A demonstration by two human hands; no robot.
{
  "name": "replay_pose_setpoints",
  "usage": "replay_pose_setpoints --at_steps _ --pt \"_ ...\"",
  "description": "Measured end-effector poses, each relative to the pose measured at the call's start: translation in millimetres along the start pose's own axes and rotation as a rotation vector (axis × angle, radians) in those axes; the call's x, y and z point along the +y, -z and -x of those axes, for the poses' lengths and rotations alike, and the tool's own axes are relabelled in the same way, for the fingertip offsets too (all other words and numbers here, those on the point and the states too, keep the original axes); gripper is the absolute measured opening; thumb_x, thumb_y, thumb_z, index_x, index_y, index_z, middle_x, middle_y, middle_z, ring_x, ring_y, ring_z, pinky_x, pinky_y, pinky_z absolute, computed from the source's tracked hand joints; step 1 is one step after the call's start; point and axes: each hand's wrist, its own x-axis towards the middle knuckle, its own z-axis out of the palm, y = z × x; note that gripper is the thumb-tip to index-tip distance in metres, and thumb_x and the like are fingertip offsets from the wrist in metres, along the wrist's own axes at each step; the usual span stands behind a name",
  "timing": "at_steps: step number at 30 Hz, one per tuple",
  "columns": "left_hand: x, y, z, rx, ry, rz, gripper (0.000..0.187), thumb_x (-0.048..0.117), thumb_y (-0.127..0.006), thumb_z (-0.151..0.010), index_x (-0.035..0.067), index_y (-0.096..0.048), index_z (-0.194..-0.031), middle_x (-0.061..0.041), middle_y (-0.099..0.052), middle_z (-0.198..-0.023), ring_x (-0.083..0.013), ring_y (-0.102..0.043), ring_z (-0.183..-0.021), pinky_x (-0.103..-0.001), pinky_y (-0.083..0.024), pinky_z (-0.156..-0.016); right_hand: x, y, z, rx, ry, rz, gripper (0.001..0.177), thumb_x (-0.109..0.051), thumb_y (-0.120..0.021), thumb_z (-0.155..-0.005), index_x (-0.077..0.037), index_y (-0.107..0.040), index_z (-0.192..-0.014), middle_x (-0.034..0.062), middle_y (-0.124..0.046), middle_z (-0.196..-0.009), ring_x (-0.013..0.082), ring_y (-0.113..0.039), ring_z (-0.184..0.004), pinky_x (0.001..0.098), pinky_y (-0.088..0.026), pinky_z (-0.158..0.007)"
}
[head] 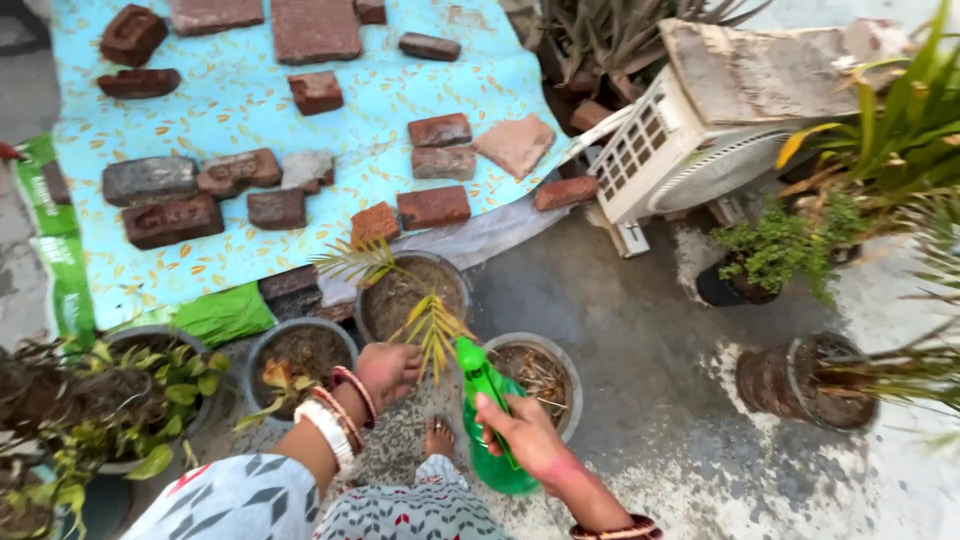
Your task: Watering and tending to various potted plants in a rooftop garden using a green spray bottle.
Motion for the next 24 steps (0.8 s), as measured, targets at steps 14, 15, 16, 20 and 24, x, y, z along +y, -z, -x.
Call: replay_pose_setpoints --at_steps 14,15,16,20,24 --pt "-12.2 3.4 21.9 -0.061 -0.047 -0.162 0.025 0.028 -0.07 -0.091 0.01 -0.071 -0.108 -0.001 -0.071 -0.096 -0.0159 -0.066 -0.088 -0.041 -0.051 -0.08 27.6 17.7 -22.1 -0.134 -0.021 -0.072 0.043 -0.047 -0.065 -0.097 -0.004 -0.066 -0.095 0.0029 -0.066 -0.077 0.0124 -0.064 -0.067 0.0274 -0.052 -0.061" --pt "-12.4 5.5 27.6 -0.063 -0.049 -0.159 0.027 0.028 -0.07 -0.09 0.009 -0.071 -0.11 -0.001 -0.071 -0.098 -0.0168 -0.067 -0.089 -0.042 -0.052 -0.081 35.0 17.9 -26.8 -0.137 -0.007 -0.096 0.043 -0.046 -0.065 -0.098 -0.003 -0.066 -0.094 0.0057 -0.066 -0.076 0.014 -0.064 -0.066 0.0271 -0.051 -0.06" --pt "-13.2 5.3 35.3 -0.06 -0.048 -0.164 0.027 0.028 -0.07 -0.09 0.009 -0.071 -0.11 -0.001 -0.071 -0.098 -0.0168 -0.067 -0.089 -0.042 -0.052 -0.081 31.4 15.3 -17.3 -0.138 -0.006 -0.102 0.043 -0.046 -0.065 -0.098 -0.003 -0.066 -0.094 0.0057 -0.066 -0.076 0.014 -0.064 -0.066 0.0271 -0.051 -0.06" --pt "-12.2 3.6 55.6 -0.019 -0.06 -0.156 0.028 0.028 -0.069 -0.09 0.011 -0.07 -0.112 -0.001 -0.072 -0.099 -0.0166 -0.067 -0.089 -0.042 -0.051 -0.081 30.7 12.6 -3.0 -0.126 0.057 -0.151 0.037 -0.043 -0.064 -0.099 -0.006 -0.065 -0.095 0.0007 -0.064 -0.074 0.0109 -0.062 -0.064 0.0274 -0.05 -0.06" --pt "-67.4 14.9 7.5 -0.041 -0.151 -0.121 0.022 0.025 -0.07 -0.091 0.005 -0.067 -0.1 -0.004 -0.066 -0.086 -0.0192 -0.058 -0.074 -0.041 -0.044 -0.064 48.9 23.9 9.5 -0.149 0.144 -0.111 0.04 -0.041 -0.061 -0.101 -0.004 -0.065 -0.089 0.0012 -0.063 -0.066 0.0115 -0.06 -0.057 0.0295 -0.05 -0.056"
